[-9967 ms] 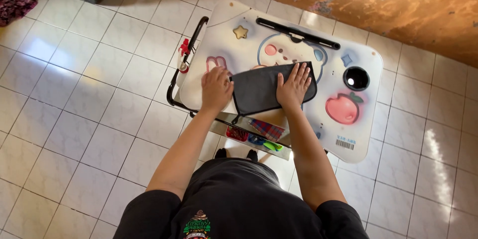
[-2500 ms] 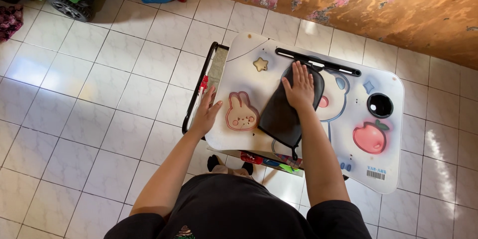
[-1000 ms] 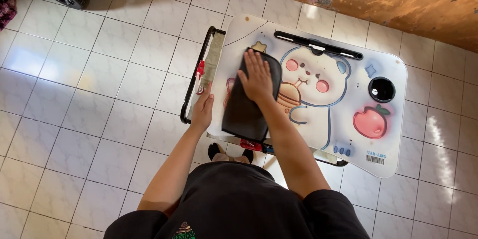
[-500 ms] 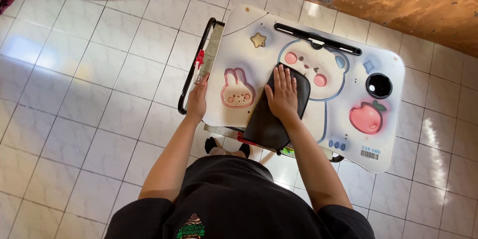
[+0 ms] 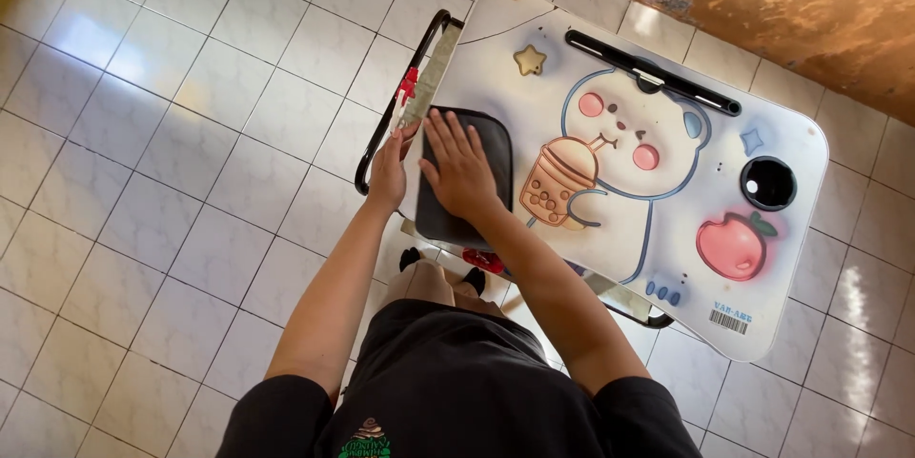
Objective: The person sprays a liquid cleaner onto a small white table with a cartoon design, then wipes the entire tabletop with a dark cloth. The person repeatedly wipes the same areas to ensure the surface is clean.
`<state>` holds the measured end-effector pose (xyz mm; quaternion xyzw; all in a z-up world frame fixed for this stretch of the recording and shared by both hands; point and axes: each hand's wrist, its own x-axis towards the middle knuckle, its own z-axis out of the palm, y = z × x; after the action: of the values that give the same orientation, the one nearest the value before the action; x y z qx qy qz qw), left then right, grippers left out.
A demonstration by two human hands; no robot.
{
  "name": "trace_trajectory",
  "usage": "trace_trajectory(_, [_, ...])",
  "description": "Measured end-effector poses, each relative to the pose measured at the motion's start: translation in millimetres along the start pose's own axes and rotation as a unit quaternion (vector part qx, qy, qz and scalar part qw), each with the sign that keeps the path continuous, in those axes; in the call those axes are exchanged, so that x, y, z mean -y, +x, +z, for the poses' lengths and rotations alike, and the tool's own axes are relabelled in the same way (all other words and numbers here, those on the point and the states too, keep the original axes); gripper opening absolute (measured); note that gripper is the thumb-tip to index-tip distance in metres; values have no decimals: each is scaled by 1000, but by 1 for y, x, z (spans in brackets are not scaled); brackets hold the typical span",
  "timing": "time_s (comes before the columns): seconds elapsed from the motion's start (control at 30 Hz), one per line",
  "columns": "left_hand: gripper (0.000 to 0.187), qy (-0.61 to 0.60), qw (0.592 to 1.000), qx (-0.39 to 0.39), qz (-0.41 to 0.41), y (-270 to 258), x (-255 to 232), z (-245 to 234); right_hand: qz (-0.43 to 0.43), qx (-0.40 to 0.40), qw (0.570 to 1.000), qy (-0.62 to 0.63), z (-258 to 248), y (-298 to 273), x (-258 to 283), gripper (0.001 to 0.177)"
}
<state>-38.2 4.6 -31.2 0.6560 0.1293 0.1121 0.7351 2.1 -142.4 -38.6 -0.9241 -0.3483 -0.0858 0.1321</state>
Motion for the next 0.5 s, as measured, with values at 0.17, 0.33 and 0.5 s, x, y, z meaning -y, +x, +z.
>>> trace_trajectory(0.17, [55, 55, 998, -29, 15, -2, 16, -4, -9, -14, 1000, 24, 12, 15, 4, 66])
trace_trajectory(0.33, [50, 71, 997, -42, 1, -4, -9, 4, 20, 21, 999, 42, 3, 17, -8, 67])
trace_trajectory(0.5, [53, 169, 985, 9, 18, 0, 0, -5, 115, 57, 991, 39, -15, 7, -36, 69])
